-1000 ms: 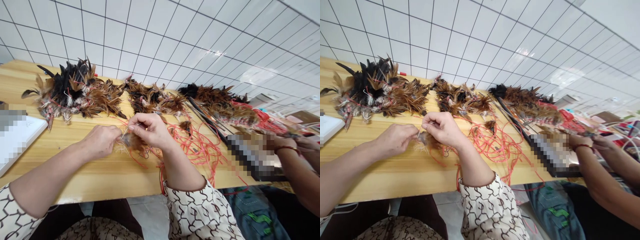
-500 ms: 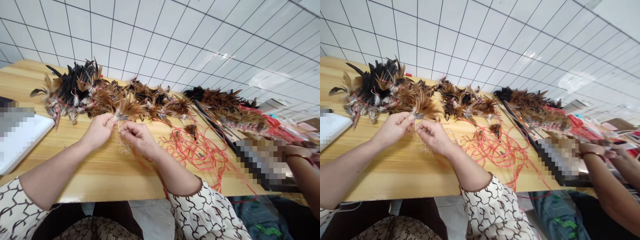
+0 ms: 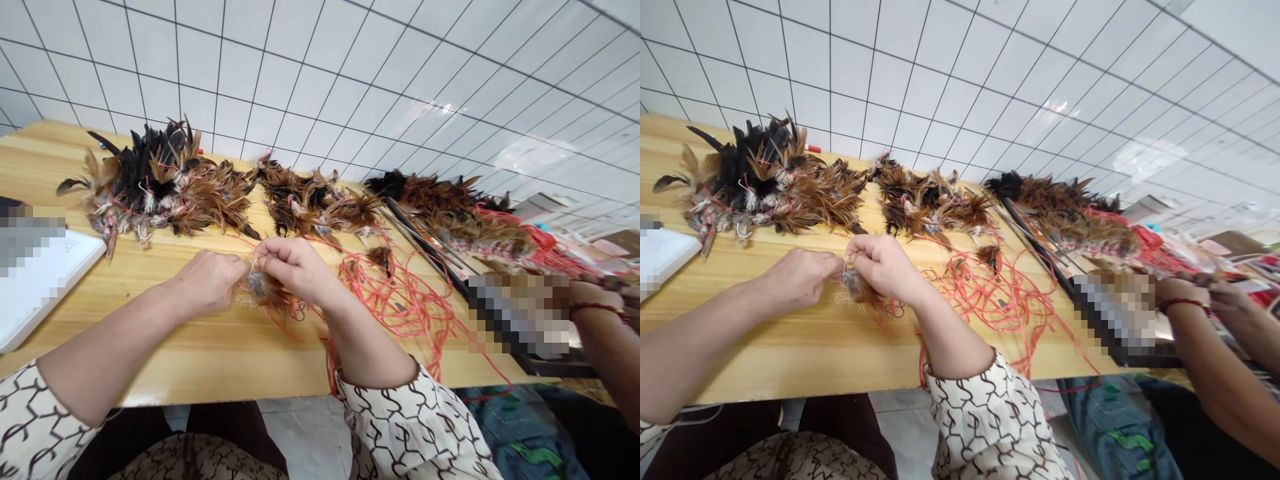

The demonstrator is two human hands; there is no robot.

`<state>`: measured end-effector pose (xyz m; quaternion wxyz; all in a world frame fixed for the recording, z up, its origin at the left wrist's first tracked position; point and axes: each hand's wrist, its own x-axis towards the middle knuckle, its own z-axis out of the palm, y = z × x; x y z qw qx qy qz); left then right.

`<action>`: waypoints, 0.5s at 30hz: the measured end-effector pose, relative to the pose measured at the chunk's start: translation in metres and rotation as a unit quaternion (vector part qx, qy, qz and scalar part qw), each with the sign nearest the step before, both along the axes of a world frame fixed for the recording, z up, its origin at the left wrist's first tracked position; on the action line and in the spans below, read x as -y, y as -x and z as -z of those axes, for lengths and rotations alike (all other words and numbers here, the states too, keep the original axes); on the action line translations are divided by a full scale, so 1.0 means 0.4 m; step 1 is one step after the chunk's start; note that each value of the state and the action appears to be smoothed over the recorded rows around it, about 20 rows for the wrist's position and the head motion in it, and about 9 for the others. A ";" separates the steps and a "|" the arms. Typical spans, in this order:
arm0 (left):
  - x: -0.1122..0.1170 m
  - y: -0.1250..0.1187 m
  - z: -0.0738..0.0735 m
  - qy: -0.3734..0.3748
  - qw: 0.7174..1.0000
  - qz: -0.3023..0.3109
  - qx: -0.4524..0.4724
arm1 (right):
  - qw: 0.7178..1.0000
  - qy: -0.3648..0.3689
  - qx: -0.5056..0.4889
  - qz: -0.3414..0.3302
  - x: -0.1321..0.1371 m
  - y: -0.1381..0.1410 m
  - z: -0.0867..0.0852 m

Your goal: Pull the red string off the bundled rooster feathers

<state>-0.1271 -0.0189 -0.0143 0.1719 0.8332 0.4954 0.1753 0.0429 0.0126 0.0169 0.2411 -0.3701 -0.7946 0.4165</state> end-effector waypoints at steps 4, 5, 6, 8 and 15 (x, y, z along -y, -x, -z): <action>0.000 0.006 -0.008 0.057 0.967 0.051 0.244 | 0.991 0.122 -0.045 -0.012 -0.045 -0.008 0.016; -0.001 0.005 -0.008 0.083 0.950 0.037 0.297 | 0.989 0.127 -0.074 -0.017 -0.050 -0.003 0.023; -0.003 0.004 -0.007 0.112 0.932 0.016 0.344 | 0.989 0.117 -0.083 -0.030 -0.053 0.004 0.030; -0.009 -0.001 -0.003 0.166 0.892 -0.029 0.420 | 0.993 0.078 -0.072 -0.045 -0.049 0.021 0.042; -0.022 -0.012 0.003 0.211 0.825 -0.156 0.500 | 0.990 0.075 -0.104 -0.049 -0.015 0.052 0.069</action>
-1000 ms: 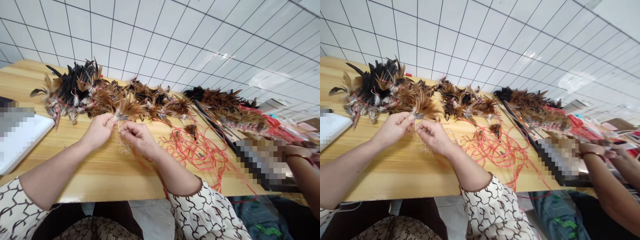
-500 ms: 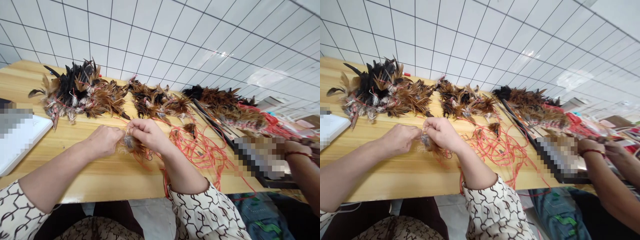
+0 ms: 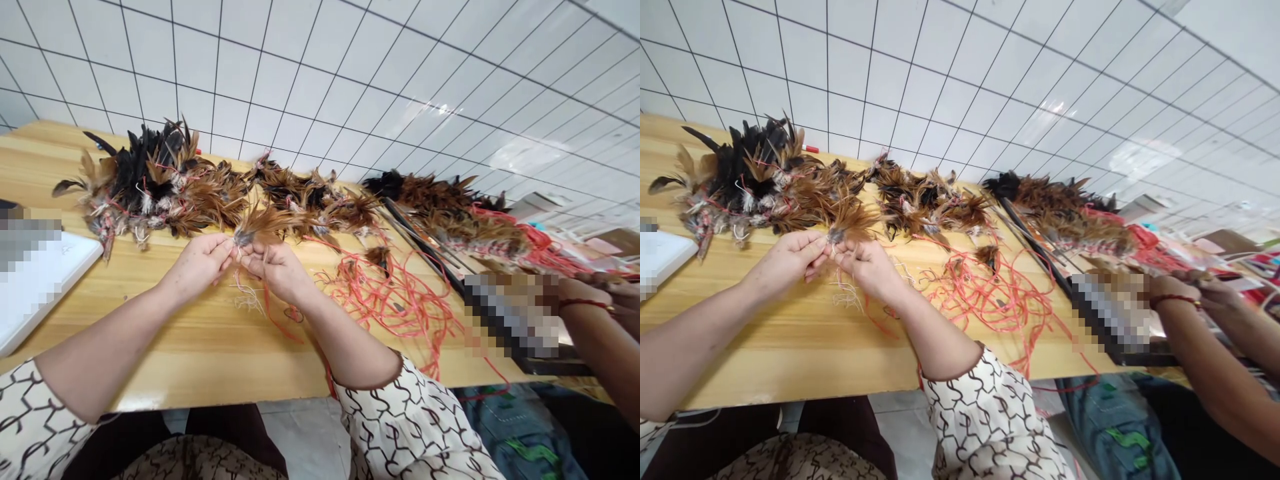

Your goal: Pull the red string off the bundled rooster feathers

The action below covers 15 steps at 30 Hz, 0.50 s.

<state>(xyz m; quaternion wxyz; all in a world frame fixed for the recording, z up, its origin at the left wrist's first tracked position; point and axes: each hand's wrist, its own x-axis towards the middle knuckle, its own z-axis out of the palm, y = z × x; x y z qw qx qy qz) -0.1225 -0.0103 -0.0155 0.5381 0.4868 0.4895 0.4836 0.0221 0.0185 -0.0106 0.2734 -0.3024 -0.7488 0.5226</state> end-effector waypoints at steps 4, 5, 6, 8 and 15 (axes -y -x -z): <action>0.005 -0.006 -0.011 0.047 0.998 -0.030 0.016 | 0.993 -0.091 0.070 0.030 0.014 -0.004 -0.007; 0.006 -0.008 -0.012 0.052 0.998 -0.036 0.025 | 0.987 -0.123 0.093 0.038 0.017 -0.006 -0.009; 0.008 -0.010 -0.012 0.054 0.997 -0.044 0.032 | 0.980 -0.157 0.113 0.043 0.019 -0.007 -0.011; 0.010 -0.014 -0.008 0.054 0.996 -0.059 0.038 | 0.966 -0.216 0.135 0.043 0.022 -0.007 -0.011; 0.005 -0.013 0.002 0.052 0.995 -0.086 0.025 | 0.947 -0.297 0.118 0.036 0.029 0.009 0.021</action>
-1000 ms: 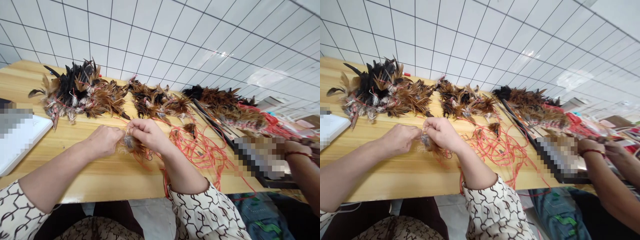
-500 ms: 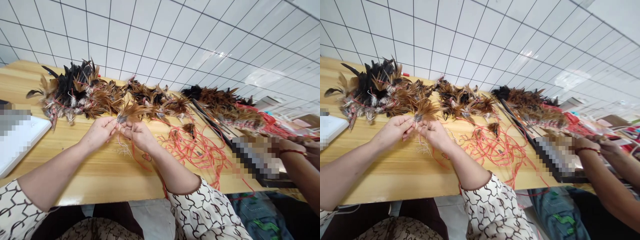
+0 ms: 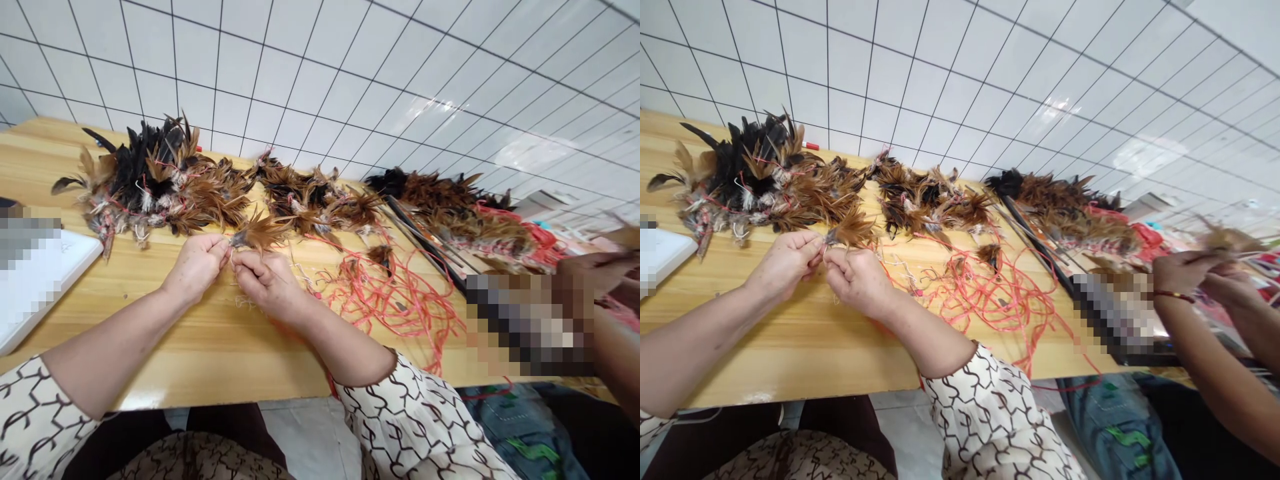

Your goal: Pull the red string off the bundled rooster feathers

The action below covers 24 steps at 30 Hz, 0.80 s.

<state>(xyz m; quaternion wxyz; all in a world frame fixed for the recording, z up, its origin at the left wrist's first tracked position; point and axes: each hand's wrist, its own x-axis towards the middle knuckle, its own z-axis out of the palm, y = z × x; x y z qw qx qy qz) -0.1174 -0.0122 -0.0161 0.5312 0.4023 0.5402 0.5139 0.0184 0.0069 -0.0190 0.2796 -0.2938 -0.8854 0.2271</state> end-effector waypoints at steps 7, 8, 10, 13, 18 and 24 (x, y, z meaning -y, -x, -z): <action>-0.005 0.001 -0.007 0.019 0.999 0.026 0.040 | 0.998 -0.020 -0.052 -0.010 -0.008 -0.006 0.002; -0.005 0.000 -0.009 0.021 0.998 0.028 0.048 | 0.998 -0.024 -0.065 -0.001 -0.008 -0.008 0.000; -0.004 -0.002 -0.012 0.034 0.997 0.033 0.061 | 0.995 -0.025 -0.091 0.014 -0.007 -0.012 -0.005; -0.003 -0.003 -0.016 0.054 0.994 0.043 0.080 | 0.989 0.004 -0.144 0.029 -0.006 -0.015 -0.007; -0.004 -0.001 -0.010 0.050 0.992 0.061 0.096 | 0.967 0.135 -0.215 0.015 -0.012 -0.009 0.001; -0.007 -0.004 0.012 0.019 0.999 0.023 0.045 | 0.953 0.177 -0.245 0.025 0.006 0.010 0.007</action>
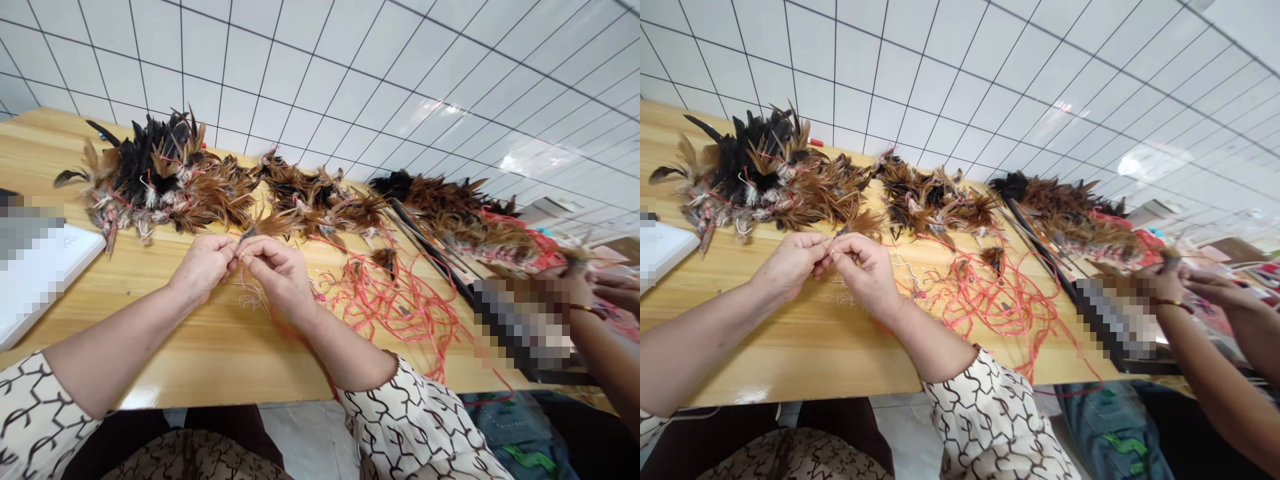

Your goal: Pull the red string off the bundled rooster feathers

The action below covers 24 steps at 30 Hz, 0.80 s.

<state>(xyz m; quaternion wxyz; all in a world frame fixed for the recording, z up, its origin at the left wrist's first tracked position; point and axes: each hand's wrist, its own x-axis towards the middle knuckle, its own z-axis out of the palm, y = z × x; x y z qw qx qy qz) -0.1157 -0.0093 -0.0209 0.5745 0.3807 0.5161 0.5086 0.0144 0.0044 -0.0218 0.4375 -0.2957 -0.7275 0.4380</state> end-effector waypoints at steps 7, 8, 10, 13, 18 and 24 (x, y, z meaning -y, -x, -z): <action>-0.002 0.005 -0.012 0.007 1.000 0.021 0.016 | 1.000 0.021 -0.001 -0.013 -0.003 -0.006 -0.010; -0.002 0.008 -0.015 0.013 0.999 0.039 0.025 | 0.999 0.030 0.002 -0.015 -0.010 -0.011 -0.010; -0.003 0.015 -0.019 0.028 0.996 0.071 0.039 | 0.999 0.040 0.011 -0.014 -0.023 -0.019 -0.010; -0.004 0.020 -0.019 0.050 0.994 0.087 0.052 | 0.998 0.065 0.007 -0.017 -0.037 -0.028 -0.008; -0.005 0.021 -0.015 0.065 0.991 0.106 0.058 | 0.992 0.119 -0.007 -0.039 -0.041 -0.033 -0.005; -0.002 0.024 -0.021 0.069 0.988 0.131 0.050 | 0.993 0.099 0.035 -0.053 -0.035 -0.044 -0.021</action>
